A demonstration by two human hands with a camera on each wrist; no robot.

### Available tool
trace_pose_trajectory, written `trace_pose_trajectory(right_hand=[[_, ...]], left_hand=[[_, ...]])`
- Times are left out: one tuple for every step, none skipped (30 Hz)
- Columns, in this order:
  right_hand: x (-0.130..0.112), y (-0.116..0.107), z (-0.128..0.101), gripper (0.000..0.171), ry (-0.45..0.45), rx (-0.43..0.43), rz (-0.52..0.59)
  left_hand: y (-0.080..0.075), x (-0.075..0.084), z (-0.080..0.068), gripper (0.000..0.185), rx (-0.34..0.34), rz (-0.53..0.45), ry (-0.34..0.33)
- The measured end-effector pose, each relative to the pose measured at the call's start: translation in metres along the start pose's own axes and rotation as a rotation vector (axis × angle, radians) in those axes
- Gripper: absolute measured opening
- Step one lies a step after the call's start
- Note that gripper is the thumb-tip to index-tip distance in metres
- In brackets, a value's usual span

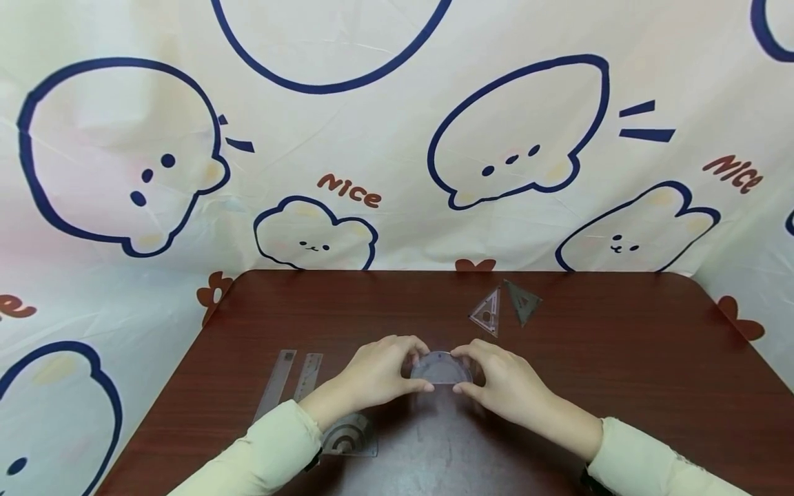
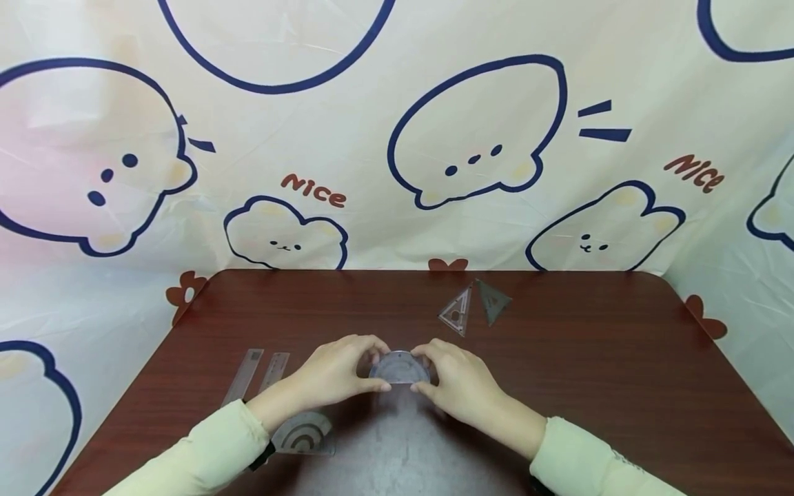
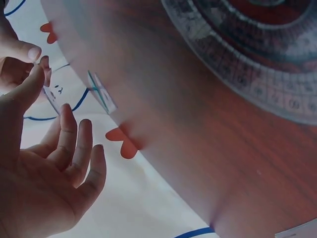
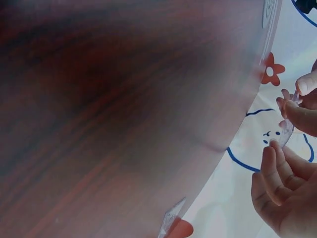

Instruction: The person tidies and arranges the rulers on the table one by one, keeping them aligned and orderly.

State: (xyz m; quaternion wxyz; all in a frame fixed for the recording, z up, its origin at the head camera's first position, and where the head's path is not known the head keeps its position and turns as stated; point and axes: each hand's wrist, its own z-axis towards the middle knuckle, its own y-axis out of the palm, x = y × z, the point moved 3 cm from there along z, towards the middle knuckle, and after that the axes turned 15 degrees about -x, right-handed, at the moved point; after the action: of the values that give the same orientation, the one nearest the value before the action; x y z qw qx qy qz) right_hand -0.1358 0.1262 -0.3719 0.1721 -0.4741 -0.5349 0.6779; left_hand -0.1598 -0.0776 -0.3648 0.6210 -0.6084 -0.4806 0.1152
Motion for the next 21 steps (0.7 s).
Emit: trace_pose_trajectory(right_hand=[[-0.001,0.001,-0.001,0.043,-0.001,-0.002,0.0],[-0.001,0.002,-0.001,0.043,-0.001,-0.002,-0.002],[-0.002,0.003,-0.002,0.043,-0.003,-0.004,-0.001],[-0.002,0.004,-0.003,0.043,-0.003,-0.005,-0.003],[-0.002,0.006,-0.004,0.042,-0.001,-0.007,-0.003],[-0.003,0.007,-0.004,0.042,0.0,-0.008,-0.005],[-0.003,0.008,-0.005,0.042,0.001,-0.009,-0.006],[-0.004,0.008,-0.005,0.043,0.001,-0.011,-0.007],[-0.004,0.009,-0.005,0.043,0.002,-0.013,-0.007],[-0.004,0.01,-0.006,0.043,0.003,-0.013,-0.009],[-0.005,0.011,-0.006,0.043,0.003,-0.012,-0.011],[-0.005,0.011,-0.007,0.044,0.001,-0.009,-0.013],[-0.006,0.012,-0.007,0.044,0.0,-0.005,-0.015],[-0.006,0.013,-0.007,0.045,0.0,-0.003,-0.014],[-0.007,0.014,-0.008,0.045,0.001,-0.001,-0.013],[-0.007,0.014,-0.008,0.046,0.001,0.001,-0.012],[-0.008,0.015,-0.009,0.047,0.001,0.002,-0.01],[-0.008,0.016,-0.009,0.047,0.0,0.001,-0.006],[-0.008,0.017,-0.01,0.048,0.001,-0.001,-0.004],[-0.008,0.018,-0.01,0.048,0.0,-0.006,-0.002],[-0.009,0.019,-0.01,0.048,0.0,-0.01,0.0]], left_hand=[[0.001,0.001,-0.001,0.047,-0.003,0.003,-0.003],[0.002,0.001,-0.002,0.046,-0.006,0.008,-0.006],[0.002,0.002,-0.003,0.046,-0.011,0.011,-0.01],[0.003,0.002,-0.005,0.046,-0.018,0.011,-0.012],[0.003,0.003,-0.006,0.047,-0.025,0.014,-0.014],[0.003,0.004,-0.007,0.046,-0.032,0.016,-0.014],[0.003,0.004,-0.008,0.046,-0.039,0.017,-0.014],[0.003,0.004,-0.009,0.046,-0.045,0.019,-0.014],[0.004,0.004,-0.01,0.046,-0.053,0.019,-0.015],[0.003,0.005,-0.011,0.046,-0.06,0.021,-0.014],[0.003,0.005,-0.012,0.046,-0.064,0.026,-0.014],[0.003,0.005,-0.012,0.047,-0.068,0.028,-0.015],[0.003,0.005,-0.013,0.047,-0.072,0.031,-0.016],[0.003,0.005,-0.013,0.047,-0.079,0.034,-0.017],[0.004,0.004,-0.014,0.048,-0.085,0.034,-0.018],[0.004,0.004,-0.015,0.048,-0.091,0.034,-0.018],[0.005,0.004,-0.015,0.048,-0.096,0.035,-0.019],[0.005,0.004,-0.016,0.049,-0.101,0.032,-0.019],[0.006,0.004,-0.016,0.049,-0.106,0.029,-0.018],[0.007,0.003,-0.017,0.049,-0.111,0.025,-0.018],[0.008,0.003,-0.018,0.048,-0.114,0.023,-0.017]])
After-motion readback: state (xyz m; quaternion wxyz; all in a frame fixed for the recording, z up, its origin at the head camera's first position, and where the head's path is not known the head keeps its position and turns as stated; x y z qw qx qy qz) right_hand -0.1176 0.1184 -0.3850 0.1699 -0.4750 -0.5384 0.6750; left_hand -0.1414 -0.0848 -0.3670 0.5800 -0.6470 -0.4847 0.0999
